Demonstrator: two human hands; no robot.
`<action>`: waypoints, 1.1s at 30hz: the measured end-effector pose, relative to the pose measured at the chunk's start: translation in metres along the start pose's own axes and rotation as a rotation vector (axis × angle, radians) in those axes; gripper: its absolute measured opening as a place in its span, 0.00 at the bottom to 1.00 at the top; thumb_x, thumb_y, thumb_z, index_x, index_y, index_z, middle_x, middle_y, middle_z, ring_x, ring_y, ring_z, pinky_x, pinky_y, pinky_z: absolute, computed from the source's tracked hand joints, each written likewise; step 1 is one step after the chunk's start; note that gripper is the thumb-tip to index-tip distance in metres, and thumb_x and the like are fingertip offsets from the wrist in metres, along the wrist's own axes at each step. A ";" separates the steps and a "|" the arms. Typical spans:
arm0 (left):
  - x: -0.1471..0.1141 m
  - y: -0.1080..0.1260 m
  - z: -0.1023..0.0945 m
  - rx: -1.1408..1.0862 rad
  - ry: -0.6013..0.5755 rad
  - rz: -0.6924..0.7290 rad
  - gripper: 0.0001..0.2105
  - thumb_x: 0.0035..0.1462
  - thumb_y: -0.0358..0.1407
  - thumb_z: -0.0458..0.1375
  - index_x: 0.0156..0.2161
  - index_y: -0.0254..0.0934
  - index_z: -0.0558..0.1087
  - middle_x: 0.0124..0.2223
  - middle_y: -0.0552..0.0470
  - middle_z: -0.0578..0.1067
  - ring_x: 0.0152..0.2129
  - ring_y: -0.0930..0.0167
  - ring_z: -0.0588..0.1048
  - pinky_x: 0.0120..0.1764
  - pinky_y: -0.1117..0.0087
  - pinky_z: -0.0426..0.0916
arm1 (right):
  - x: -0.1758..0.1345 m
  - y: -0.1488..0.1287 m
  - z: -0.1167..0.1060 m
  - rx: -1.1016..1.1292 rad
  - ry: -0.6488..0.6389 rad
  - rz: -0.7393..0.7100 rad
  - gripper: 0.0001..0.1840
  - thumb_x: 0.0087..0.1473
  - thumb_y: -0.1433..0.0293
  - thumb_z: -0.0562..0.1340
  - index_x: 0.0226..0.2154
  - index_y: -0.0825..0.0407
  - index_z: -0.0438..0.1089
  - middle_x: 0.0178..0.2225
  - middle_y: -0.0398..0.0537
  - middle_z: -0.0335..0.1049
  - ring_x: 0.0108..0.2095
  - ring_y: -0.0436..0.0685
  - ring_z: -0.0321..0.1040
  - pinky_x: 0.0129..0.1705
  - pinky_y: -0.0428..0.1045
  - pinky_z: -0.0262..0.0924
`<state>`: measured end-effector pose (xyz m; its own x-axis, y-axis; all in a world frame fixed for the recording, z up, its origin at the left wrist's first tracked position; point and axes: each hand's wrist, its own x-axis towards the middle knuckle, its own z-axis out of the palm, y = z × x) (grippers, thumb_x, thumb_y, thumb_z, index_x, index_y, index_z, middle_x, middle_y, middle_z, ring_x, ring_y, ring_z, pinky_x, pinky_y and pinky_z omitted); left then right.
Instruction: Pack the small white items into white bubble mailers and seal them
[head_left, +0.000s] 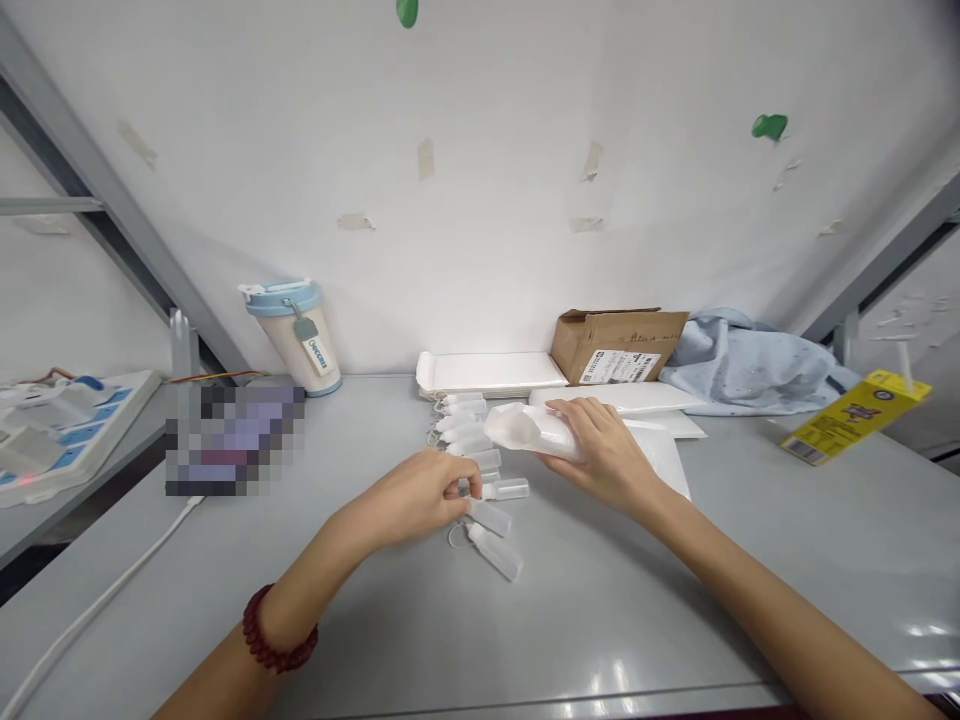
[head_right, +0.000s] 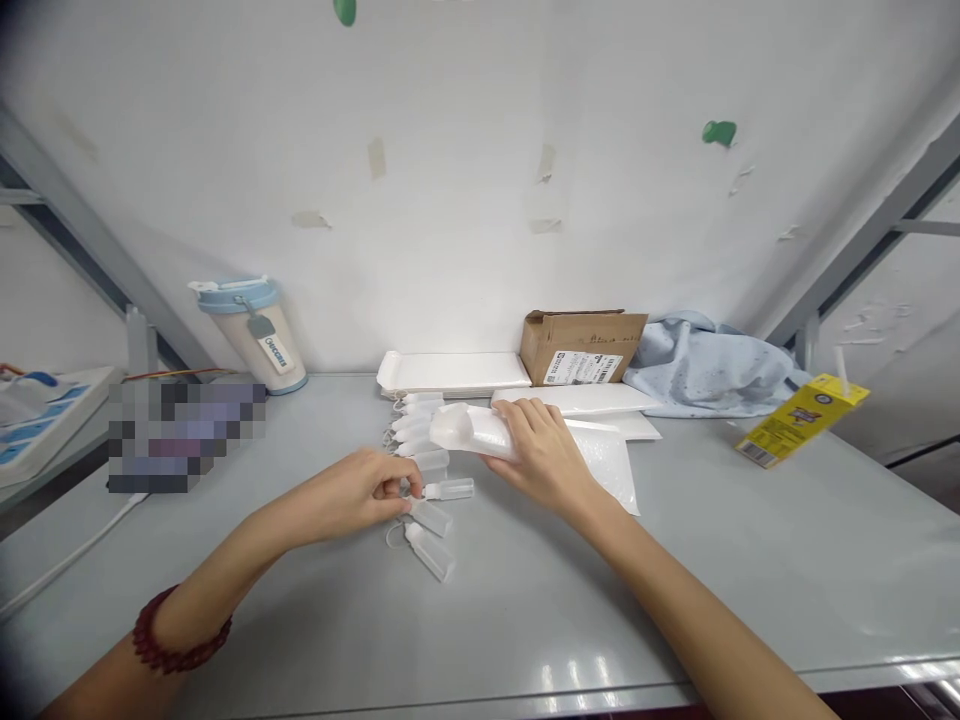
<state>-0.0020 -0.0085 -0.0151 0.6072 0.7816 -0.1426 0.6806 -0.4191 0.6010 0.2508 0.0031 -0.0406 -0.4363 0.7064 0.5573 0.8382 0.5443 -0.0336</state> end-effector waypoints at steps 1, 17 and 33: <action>0.000 0.001 0.000 -0.003 -0.001 0.006 0.09 0.51 0.35 0.50 0.32 0.39 0.72 0.21 0.57 0.66 0.18 0.75 0.62 0.23 0.75 0.54 | 0.000 0.000 0.000 -0.002 -0.002 0.001 0.21 0.51 0.62 0.60 0.46 0.52 0.57 0.39 0.52 0.65 0.40 0.62 0.62 0.40 0.55 0.56; -0.003 0.016 -0.013 -0.303 0.690 -0.025 0.07 0.51 0.38 0.57 0.29 0.35 0.71 0.24 0.56 0.69 0.21 0.77 0.66 0.24 0.77 0.61 | -0.001 0.002 0.001 -0.020 -0.052 0.007 0.22 0.51 0.61 0.59 0.46 0.52 0.57 0.40 0.53 0.66 0.41 0.61 0.61 0.40 0.54 0.55; -0.005 0.015 -0.012 -0.258 0.798 -0.007 0.07 0.51 0.39 0.58 0.30 0.36 0.73 0.23 0.56 0.70 0.20 0.77 0.66 0.23 0.77 0.61 | 0.000 -0.001 0.000 -0.018 -0.030 0.016 0.22 0.51 0.62 0.59 0.48 0.52 0.57 0.40 0.53 0.66 0.40 0.62 0.61 0.40 0.54 0.55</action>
<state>-0.0004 -0.0131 0.0042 0.0651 0.9169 0.3938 0.5089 -0.3699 0.7773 0.2502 0.0024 -0.0404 -0.4321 0.7285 0.5316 0.8509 0.5247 -0.0273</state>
